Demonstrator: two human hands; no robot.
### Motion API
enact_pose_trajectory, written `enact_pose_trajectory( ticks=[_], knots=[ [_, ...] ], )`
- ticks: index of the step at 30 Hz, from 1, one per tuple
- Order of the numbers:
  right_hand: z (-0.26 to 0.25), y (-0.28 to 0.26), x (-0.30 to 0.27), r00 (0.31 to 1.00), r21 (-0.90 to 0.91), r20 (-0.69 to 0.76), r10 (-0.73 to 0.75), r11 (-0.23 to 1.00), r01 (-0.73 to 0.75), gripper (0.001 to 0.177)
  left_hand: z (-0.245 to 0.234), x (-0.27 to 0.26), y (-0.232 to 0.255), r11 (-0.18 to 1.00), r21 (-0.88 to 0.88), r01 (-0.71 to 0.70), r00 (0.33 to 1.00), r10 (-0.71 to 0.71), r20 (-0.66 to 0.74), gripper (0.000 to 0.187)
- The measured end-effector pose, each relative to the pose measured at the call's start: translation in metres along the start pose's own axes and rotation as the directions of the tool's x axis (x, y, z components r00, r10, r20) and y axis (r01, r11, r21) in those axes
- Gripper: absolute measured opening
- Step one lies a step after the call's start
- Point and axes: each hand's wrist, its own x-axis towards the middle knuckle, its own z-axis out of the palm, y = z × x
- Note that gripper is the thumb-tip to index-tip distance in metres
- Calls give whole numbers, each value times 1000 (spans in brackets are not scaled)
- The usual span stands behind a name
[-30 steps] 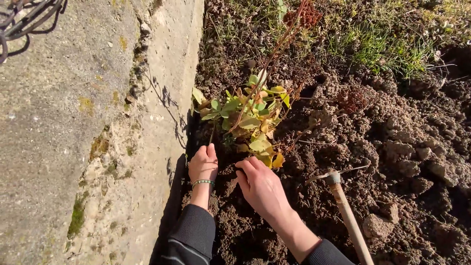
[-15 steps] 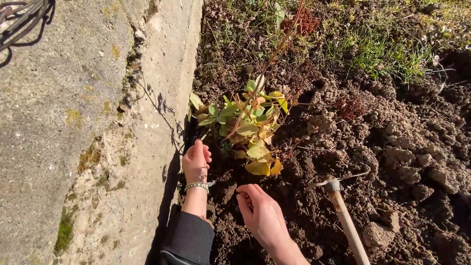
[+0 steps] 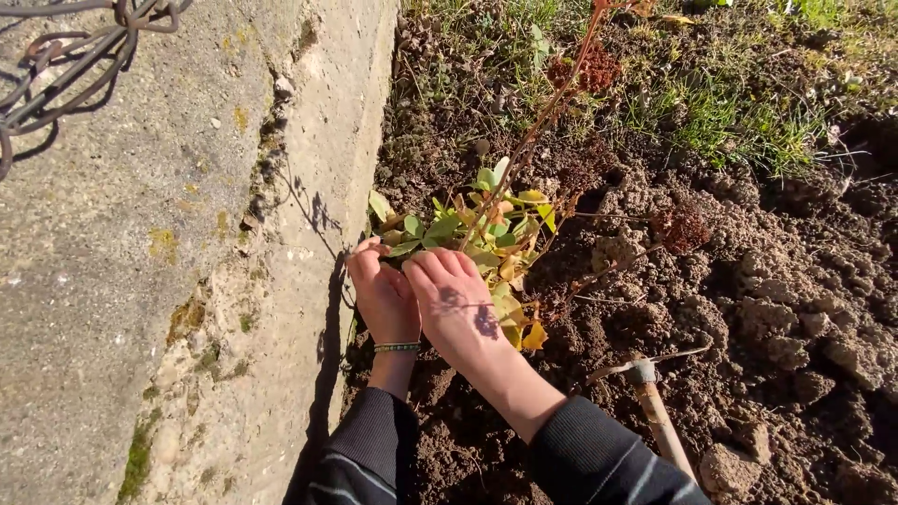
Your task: The person sits on the ground next to a concrete wall and uses their hands to pull dead leaves and dry stems from a small green plant. They also use a small hand hoe to loosen the soil around the base of the plant.
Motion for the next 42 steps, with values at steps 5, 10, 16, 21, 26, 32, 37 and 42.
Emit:
enact_pose_trajectory(
  ticks=[5,10,16,21,26,32,37,42],
  knots=[
    [65,72,11,964,-807,242,113,575,135,39,3,56,19,998,-16,62,975,-57,213,30],
    [90,111,-20,936,-688,291,198,723,61,38,88,114,-72,932,361,-20,816,-194,545,54],
    [70,106,-16,950,-767,304,65,608,204,48,129,120,-131,736,495,-462,590,-162,791,75],
    [33,75,-1,823,-547,485,297,837,20,59,123,123,-117,570,596,-565,660,-121,741,31],
    [36,75,-1,846,-506,451,283,862,-18,58,90,107,-71,403,686,-606,702,-136,699,29],
    [37,74,-11,908,-491,396,138,867,82,50,72,111,-30,505,669,-545,683,-195,704,35],
    [30,64,-14,913,-503,388,127,859,94,42,61,102,1,580,637,-508,643,-237,728,33],
    [-1,32,-17,895,-469,412,172,882,47,37,52,99,16,566,525,-636,593,-77,802,29]
  ],
)
